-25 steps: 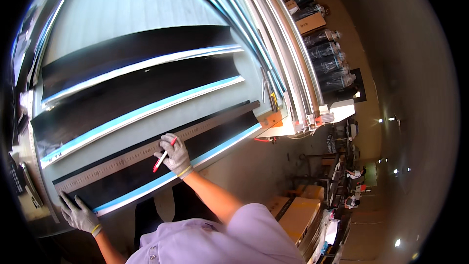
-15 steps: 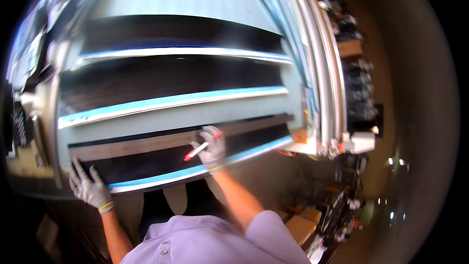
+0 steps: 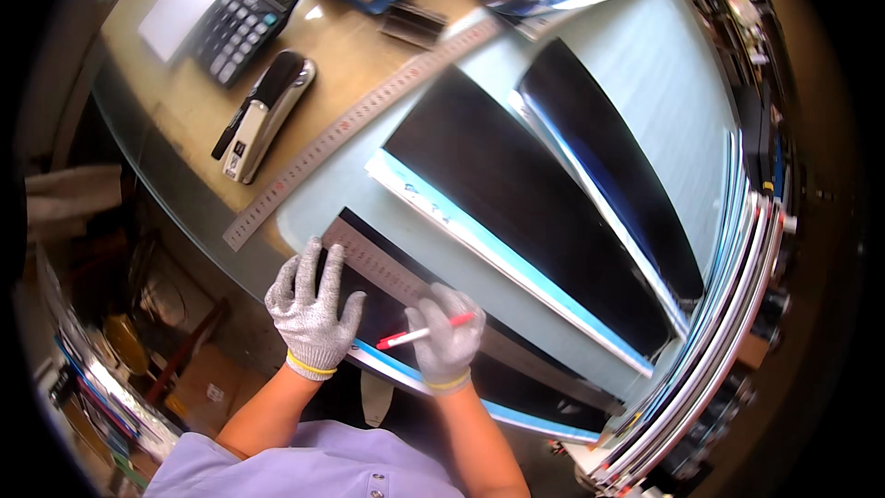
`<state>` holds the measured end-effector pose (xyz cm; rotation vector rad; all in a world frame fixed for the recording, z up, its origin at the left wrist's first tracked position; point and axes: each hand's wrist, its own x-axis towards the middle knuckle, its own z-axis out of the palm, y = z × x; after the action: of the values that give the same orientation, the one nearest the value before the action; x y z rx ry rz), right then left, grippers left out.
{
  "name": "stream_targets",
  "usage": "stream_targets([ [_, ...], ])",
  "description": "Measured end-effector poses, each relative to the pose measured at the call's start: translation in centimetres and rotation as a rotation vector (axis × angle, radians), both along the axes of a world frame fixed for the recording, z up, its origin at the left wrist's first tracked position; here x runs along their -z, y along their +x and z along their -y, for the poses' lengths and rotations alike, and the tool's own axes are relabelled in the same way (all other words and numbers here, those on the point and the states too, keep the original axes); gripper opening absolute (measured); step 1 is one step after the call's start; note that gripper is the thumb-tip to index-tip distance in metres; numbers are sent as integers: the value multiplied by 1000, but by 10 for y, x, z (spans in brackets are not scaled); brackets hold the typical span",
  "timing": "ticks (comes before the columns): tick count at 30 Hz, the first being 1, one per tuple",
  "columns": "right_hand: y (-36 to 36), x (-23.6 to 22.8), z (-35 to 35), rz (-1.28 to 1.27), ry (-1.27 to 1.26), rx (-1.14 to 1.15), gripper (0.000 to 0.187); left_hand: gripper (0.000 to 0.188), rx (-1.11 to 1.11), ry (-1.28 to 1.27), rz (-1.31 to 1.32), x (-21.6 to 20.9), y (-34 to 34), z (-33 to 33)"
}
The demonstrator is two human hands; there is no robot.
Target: The person measures and marks multiple dark rectangular panels with a red marker using a metal ruler. They repeatedly align the ruler along the edges and draw straight lines on each panel, then reposition the ruler for additional marks.
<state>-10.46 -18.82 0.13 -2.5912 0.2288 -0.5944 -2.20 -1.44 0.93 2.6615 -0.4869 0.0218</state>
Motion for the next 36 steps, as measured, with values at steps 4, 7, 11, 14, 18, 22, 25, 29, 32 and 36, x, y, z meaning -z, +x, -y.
stream_targets([
  [4, -3, 2, 2, -5, 18, -1, 43, 66, 4, -19, 13, 1, 0, 0],
  [7, -6, 2, 2, -28, -3, -7, 47, 61, 16, -65, 71, 8, -2, -3],
  [11, -8, 3, 3, -45, -23, -17, 51, 53, 22, -87, 96, 11, -4, -7],
  [14, -9, 3, 3, -66, 4, -15, 48, 48, 26, -131, 97, 10, 0, -9],
  [18, -11, 2, 4, -73, -5, -24, 54, 44, 32, -161, 123, 8, 3, -9],
  [22, -9, 0, 3, -90, -31, -28, 55, 42, 39, -177, 123, 9, 4, -9],
  [25, -11, 1, 3, -91, -42, -22, 54, 41, 40, -182, 116, 8, 5, -9],
  [29, -13, 1, 1, -94, -18, 0, 42, 42, 48, -190, 127, 9, 5, -10],
  [32, -13, 2, 2, -91, 3, 0, 37, 42, 48, -180, 123, 8, 4, -8],
  [36, -14, 5, 3, -80, 17, -3, 37, 44, 53, -167, 135, 9, 5, -9],
])
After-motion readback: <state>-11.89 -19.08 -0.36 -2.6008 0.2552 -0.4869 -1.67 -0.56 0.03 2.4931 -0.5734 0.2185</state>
